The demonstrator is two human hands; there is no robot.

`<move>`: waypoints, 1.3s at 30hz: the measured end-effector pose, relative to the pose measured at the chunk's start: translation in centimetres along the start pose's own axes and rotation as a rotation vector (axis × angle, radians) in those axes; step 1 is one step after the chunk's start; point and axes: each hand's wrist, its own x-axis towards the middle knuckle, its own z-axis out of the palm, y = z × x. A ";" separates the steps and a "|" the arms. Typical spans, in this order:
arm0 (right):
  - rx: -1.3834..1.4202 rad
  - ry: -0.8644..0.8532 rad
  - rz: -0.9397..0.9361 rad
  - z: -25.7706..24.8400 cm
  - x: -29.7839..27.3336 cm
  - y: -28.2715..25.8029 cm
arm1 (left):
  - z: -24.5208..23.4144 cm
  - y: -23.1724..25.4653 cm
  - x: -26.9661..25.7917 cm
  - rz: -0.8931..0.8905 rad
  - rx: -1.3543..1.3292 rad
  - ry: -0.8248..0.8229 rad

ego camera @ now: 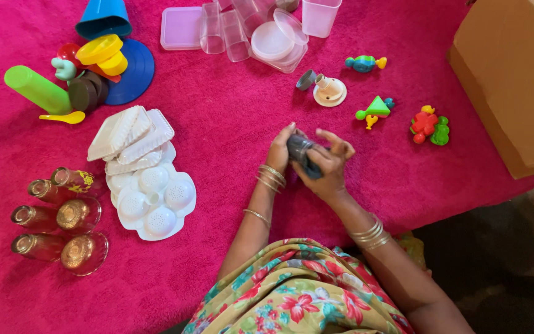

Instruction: The person wipes several small plastic items with a dark cloth on a pink cloth-covered surface. They handle a small clear bottle, a pink-lidded container, and a clear rectangular container, wiping each one and placing it aside.

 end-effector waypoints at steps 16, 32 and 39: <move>0.925 -0.223 0.665 3.2 -3.8 4.7 | 4.4 5.0 -4.9 0.534 0.950 0.037; 1.608 -0.404 1.058 2.9 -6.2 7.6 | 0.8 3.1 -2.5 0.276 0.517 -0.342; 0.650 -0.310 0.309 4.5 -5.0 6.1 | -0.5 4.6 -2.2 0.238 1.018 -0.107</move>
